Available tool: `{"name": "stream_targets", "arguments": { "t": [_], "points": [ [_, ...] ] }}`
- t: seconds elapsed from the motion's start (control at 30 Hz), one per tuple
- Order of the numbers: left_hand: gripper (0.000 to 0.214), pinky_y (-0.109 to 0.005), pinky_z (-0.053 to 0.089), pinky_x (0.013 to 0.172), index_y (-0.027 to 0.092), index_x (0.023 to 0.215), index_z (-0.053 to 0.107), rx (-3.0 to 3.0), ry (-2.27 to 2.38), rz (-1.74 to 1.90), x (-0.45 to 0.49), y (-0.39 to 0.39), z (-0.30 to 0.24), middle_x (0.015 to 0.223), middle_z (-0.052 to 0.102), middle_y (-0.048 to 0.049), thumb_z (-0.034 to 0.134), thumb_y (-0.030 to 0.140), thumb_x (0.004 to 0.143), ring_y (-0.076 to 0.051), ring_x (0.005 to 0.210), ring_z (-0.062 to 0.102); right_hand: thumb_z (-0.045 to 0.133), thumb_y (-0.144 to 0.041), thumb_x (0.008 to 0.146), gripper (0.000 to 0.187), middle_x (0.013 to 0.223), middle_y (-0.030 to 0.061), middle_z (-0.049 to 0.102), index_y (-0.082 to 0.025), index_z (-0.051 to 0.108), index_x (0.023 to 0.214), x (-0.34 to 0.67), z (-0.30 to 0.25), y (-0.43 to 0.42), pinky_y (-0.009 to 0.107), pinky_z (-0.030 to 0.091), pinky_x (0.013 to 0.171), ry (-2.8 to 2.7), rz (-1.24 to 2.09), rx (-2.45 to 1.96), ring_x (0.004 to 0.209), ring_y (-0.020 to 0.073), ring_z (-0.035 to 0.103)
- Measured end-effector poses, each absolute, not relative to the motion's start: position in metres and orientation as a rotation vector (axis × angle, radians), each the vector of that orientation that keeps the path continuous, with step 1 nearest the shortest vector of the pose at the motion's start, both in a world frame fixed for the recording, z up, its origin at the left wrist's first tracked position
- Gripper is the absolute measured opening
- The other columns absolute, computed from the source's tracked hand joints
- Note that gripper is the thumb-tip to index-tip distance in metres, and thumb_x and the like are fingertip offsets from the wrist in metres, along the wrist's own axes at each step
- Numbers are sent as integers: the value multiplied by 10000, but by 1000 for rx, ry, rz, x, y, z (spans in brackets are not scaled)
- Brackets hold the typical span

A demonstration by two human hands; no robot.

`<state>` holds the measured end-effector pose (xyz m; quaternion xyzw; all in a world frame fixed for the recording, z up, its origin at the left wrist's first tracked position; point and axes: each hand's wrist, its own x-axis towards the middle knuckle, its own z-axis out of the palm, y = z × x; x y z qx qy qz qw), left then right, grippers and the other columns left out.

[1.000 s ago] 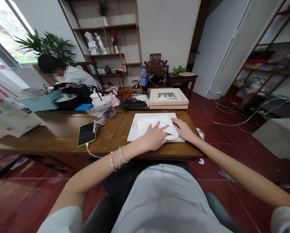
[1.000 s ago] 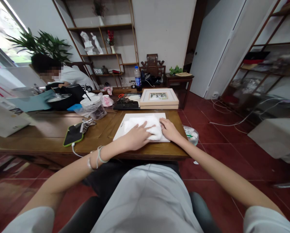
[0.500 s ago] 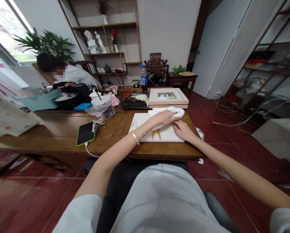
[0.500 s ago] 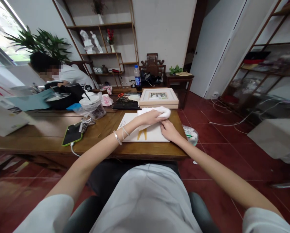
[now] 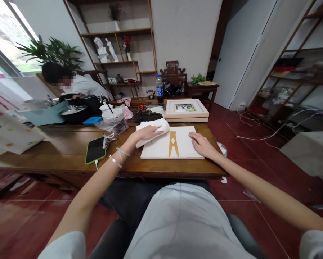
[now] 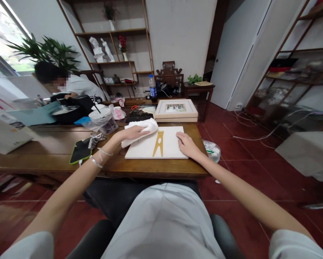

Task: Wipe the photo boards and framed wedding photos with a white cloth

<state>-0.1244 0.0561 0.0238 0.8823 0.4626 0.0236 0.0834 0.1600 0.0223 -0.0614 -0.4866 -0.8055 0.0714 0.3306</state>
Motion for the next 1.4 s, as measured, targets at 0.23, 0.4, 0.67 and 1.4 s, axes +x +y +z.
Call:
{"name": "stream_targets", "arguments": {
  "t": [0.23,0.4,0.67,1.4],
  "points": [
    [371,-319,423,862,200,904,647,2754,1253,-159,-125,-55,34,1013,683,-82,348,417,933,-235,925,627,410,-124,819,413,1282,160,552,-92,598,1185,158,-58,20,448,333,1076,-2122,185,-1295,1236,250,465],
    [323,-301,439,834,211,943,634,2762,1179,-198,-125,-86,48,1056,664,-60,368,394,937,-213,938,619,410,-137,828,408,1280,131,560,-126,596,1192,158,-60,21,445,337,1073,-2117,174,-1292,1233,242,469],
    [333,-523,355,964,197,1153,574,2853,1601,18,-115,15,5,1384,449,-143,398,373,932,-327,1279,379,417,-143,826,399,1277,122,564,-140,609,1176,158,-62,22,444,340,1073,-2101,181,-1282,1233,246,469],
    [314,-447,207,1108,211,1124,623,3003,761,189,-96,-42,0,1368,494,-87,370,282,953,-225,1390,233,402,-131,824,409,1277,171,553,-71,595,1180,157,-60,22,425,346,1066,-2136,140,-1303,1233,254,468]
  ]
}}
